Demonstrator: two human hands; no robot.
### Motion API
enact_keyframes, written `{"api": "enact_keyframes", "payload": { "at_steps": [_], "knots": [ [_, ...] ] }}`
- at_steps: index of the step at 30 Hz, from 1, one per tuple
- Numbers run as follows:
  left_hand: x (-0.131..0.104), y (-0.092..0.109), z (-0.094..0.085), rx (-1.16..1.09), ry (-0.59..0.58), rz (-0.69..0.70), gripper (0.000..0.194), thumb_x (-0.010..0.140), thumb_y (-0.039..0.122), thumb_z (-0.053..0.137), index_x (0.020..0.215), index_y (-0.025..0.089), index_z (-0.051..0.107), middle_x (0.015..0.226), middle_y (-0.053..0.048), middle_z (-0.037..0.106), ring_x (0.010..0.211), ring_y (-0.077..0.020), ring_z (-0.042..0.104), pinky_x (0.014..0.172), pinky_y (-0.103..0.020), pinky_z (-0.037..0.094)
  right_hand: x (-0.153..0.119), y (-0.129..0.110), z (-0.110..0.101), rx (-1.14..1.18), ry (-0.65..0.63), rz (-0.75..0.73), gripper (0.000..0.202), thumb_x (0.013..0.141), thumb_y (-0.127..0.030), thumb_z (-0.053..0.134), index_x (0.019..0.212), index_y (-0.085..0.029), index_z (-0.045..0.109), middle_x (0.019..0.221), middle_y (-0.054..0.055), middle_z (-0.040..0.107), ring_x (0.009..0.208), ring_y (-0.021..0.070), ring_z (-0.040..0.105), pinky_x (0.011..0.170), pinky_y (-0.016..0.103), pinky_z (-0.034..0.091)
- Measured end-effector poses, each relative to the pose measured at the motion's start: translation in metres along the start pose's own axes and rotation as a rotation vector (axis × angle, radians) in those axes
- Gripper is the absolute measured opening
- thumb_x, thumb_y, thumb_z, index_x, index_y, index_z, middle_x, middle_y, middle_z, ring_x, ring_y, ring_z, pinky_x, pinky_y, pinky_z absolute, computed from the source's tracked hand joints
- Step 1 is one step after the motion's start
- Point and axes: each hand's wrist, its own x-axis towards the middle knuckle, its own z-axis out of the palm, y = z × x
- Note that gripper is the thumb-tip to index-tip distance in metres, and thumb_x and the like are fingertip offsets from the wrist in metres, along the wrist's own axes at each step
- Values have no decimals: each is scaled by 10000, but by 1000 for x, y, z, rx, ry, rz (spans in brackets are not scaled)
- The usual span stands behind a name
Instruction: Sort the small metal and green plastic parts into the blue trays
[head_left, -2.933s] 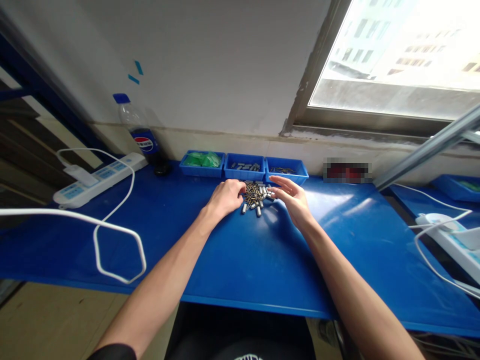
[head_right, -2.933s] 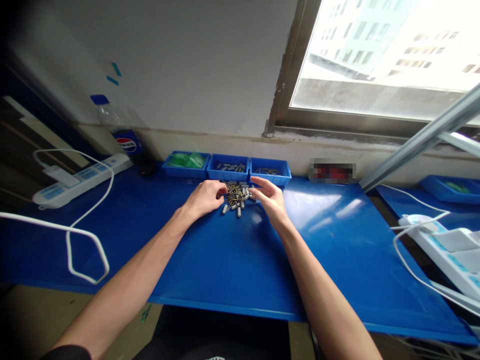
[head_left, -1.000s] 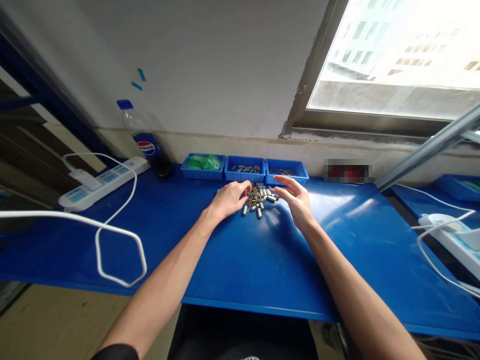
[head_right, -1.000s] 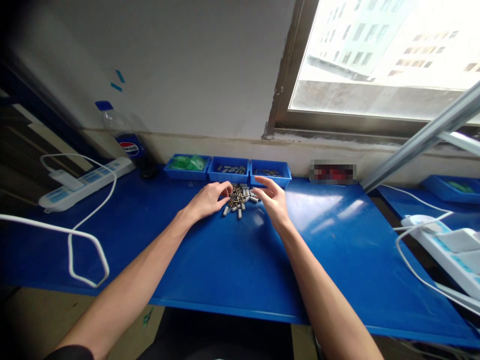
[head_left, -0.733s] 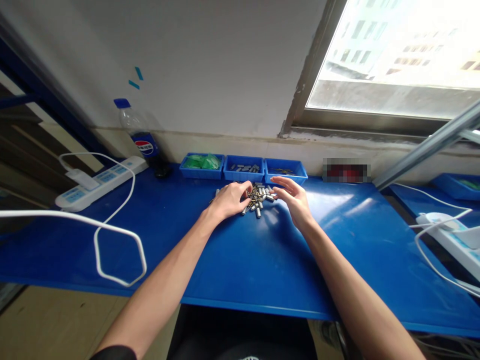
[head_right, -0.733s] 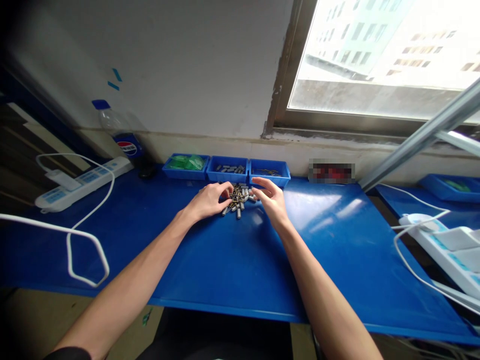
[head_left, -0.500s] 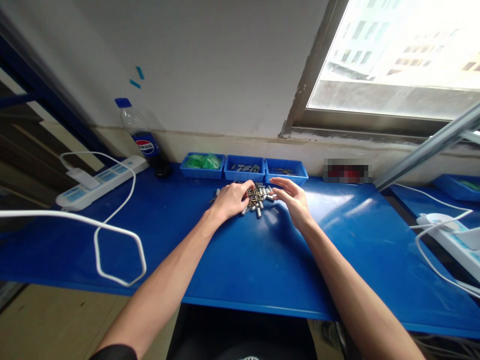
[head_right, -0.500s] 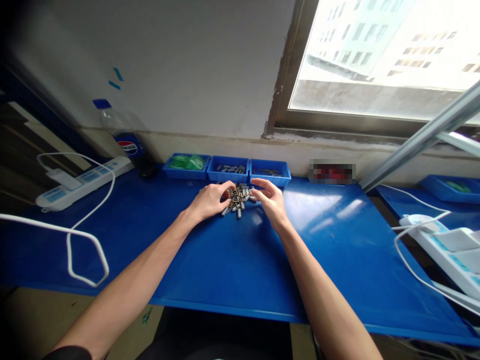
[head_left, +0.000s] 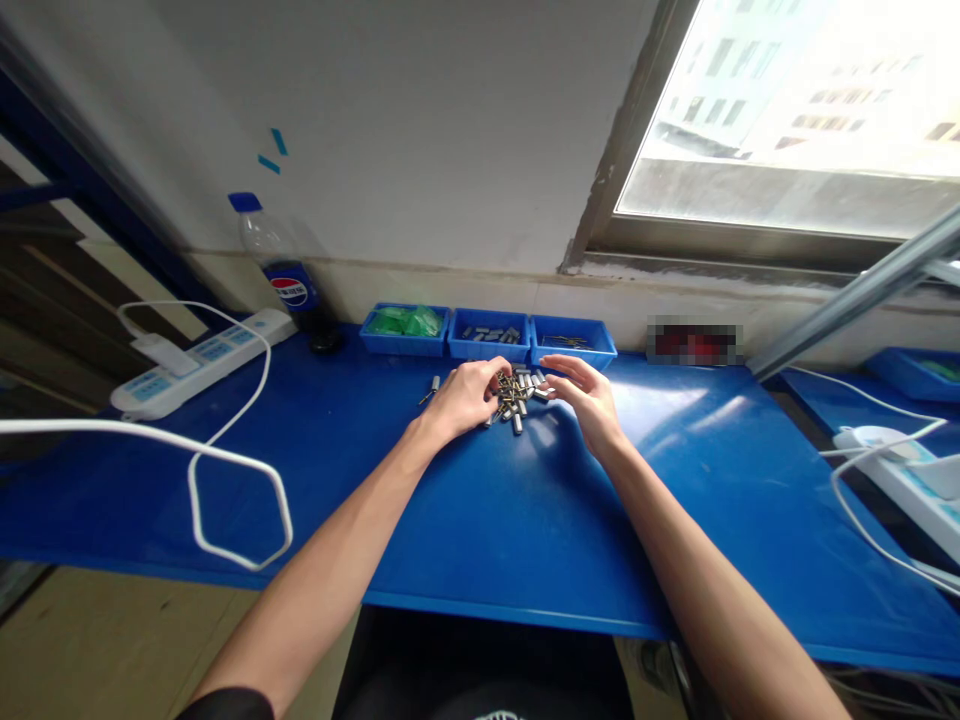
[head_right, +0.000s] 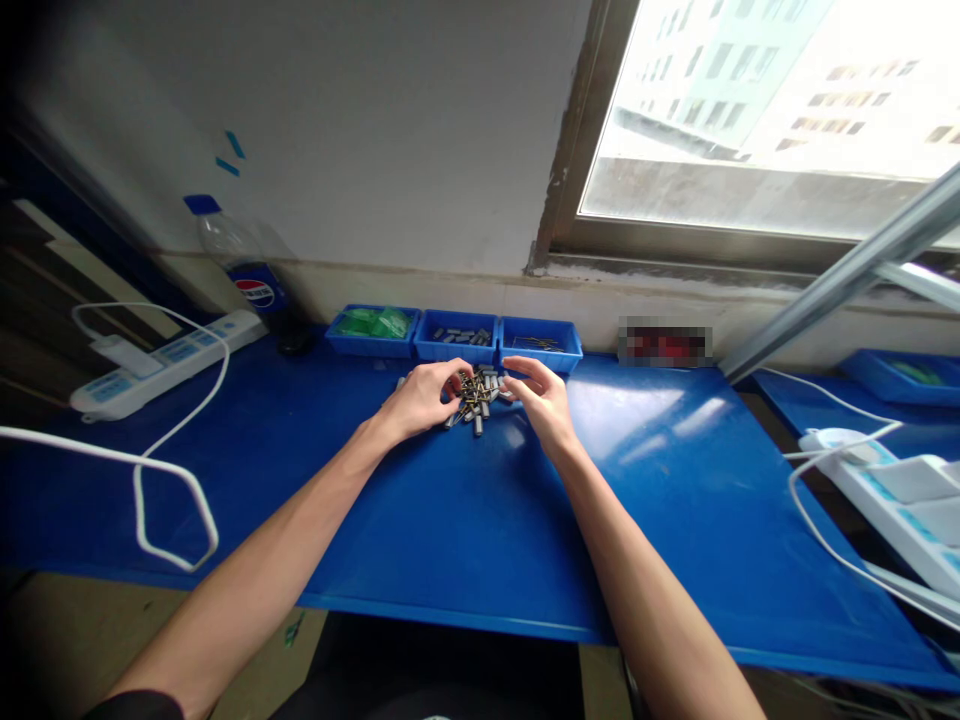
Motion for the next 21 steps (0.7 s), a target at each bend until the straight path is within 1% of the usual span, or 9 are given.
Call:
{"api": "enact_keyframes", "payload": {
  "at_steps": [3, 5, 7, 9, 11, 14, 17, 19, 21],
  "knots": [
    [1, -2, 1, -47, 28, -8, 465, 751, 25, 595, 1168, 218, 665, 893, -21, 736, 769, -165, 684, 701, -244, 517, 0, 0, 0, 4, -1, -3, 351, 804, -386, 779, 1121, -239, 738, 1236, 86, 749, 866, 226, 741, 759, 367, 573],
    [2, -1, 0, -84, 70, -15, 445, 768, 31, 593, 1166, 214, 673, 870, -13, 737, 763, -159, 689, 712, -244, 526, 0, 0, 0, 7, -6, 2, 351, 804, -394, 782, 1117, -239, 739, 1228, 84, 752, 858, 222, 740, 758, 364, 573],
    [3, 3, -3, -142, 136, -12, 394, 792, 59, 610, 1147, 209, 688, 848, -6, 740, 763, -155, 698, 735, -247, 541, -1, -1, 0, 15, -17, 18, 360, 804, -409, 787, 1118, -241, 738, 1183, 79, 767, 851, 220, 738, 773, 367, 576],
    [4, 7, -5, -235, 202, -21, 321, 810, 101, 642, 1108, 198, 711, 830, -2, 747, 750, -149, 707, 746, -250, 559, -1, -1, 0, 13, -36, 38, 365, 809, -428, 791, 1118, -242, 738, 1096, 70, 787, 837, 218, 737, 790, 371, 576],
    [6, 12, -7, -363, 236, -52, 240, 815, 148, 685, 1046, 182, 742, 830, -10, 764, 749, -153, 726, 752, -254, 583, -2, -2, 2, -4, -60, 45, 364, 813, -446, 797, 1108, -242, 742, 1005, 59, 796, 823, 217, 736, 806, 376, 576],
    [8, 15, -8, -583, 213, -111, 157, 794, 227, 761, 932, 153, 778, 883, -50, 797, 807, -189, 767, 784, -279, 618, -3, -3, 5, -15, -130, 43, 362, 814, -463, 807, 1094, -241, 751, 944, 51, 796, 835, 222, 742, 834, 386, 580],
    [8, 14, -7, -753, 189, -175, 214, 756, 291, 821, 897, 133, 788, 913, -83, 809, 860, -231, 785, 805, -312, 637, -6, -5, 9, 27, -217, 62, 370, 815, -468, 815, 1101, -239, 758, 958, 58, 801, 854, 227, 747, 848, 395, 582],
    [8, 13, -6, -809, 182, -207, 246, 732, 308, 844, 889, 127, 789, 906, -90, 810, 870, -243, 787, 808, -321, 641, -7, -5, 11, 74, -234, 72, 364, 808, -466, 827, 1084, -235, 768, 968, 64, 802, 854, 225, 743, 848, 398, 580],
    [8, 13, -6, -831, 169, -227, 259, 712, 312, 860, 872, 121, 788, 895, -93, 809, 865, -243, 785, 811, -325, 642, -8, -4, 12, 122, -216, 75, 338, 797, -455, 843, 1039, -227, 781, 959, 66, 800, 855, 221, 735, 853, 394, 574]
  ]
}}
